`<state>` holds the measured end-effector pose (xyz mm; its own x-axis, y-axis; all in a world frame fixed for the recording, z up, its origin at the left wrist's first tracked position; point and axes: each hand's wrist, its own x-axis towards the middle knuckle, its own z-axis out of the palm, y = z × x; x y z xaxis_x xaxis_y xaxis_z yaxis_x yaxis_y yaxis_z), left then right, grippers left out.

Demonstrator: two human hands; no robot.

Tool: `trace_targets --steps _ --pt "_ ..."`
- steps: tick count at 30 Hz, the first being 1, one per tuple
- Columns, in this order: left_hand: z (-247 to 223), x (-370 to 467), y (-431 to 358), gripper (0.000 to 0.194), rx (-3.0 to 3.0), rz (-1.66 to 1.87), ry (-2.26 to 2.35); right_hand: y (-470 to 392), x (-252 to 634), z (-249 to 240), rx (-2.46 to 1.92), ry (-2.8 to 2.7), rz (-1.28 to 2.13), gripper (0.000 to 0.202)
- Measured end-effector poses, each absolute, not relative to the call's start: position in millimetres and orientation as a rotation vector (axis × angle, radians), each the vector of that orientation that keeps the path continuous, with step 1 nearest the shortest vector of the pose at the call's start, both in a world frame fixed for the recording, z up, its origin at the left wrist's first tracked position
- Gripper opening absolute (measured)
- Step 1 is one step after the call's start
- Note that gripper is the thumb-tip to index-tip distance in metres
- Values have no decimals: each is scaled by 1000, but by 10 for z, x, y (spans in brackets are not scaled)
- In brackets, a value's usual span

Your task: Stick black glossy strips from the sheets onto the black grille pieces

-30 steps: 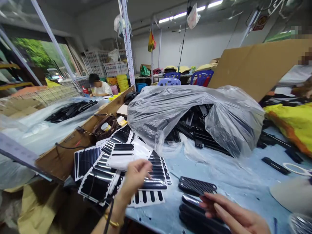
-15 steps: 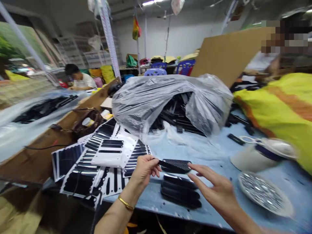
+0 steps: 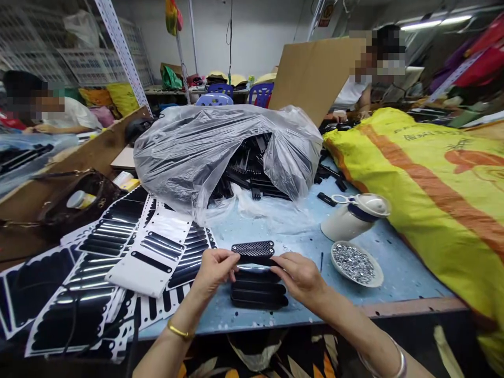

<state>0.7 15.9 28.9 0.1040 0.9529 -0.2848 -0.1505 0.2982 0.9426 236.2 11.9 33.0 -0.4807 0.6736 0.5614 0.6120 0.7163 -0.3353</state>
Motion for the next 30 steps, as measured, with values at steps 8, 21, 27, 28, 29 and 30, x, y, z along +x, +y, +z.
trace_targets --steps 8,21,27,28,29,30 --pt "37 -114 255 17 1494 1074 1586 244 2676 450 -1343 -2024 438 21" --pt "-75 -48 402 6 1670 812 1601 520 2566 30 -1417 -2005 605 21" --pt "-65 -6 384 3 1666 804 1539 427 2637 39 -1326 -2079 625 22" --pt "-70 -3 373 4 1647 816 1515 397 2665 39 -1308 -2095 620 22" --pt "-78 -1 364 9 1614 830 1500 369 2693 41 -1291 -2108 611 21" --pt "-87 -2 358 16 1570 845 1494 345 2719 46 -1276 -2118 605 21"
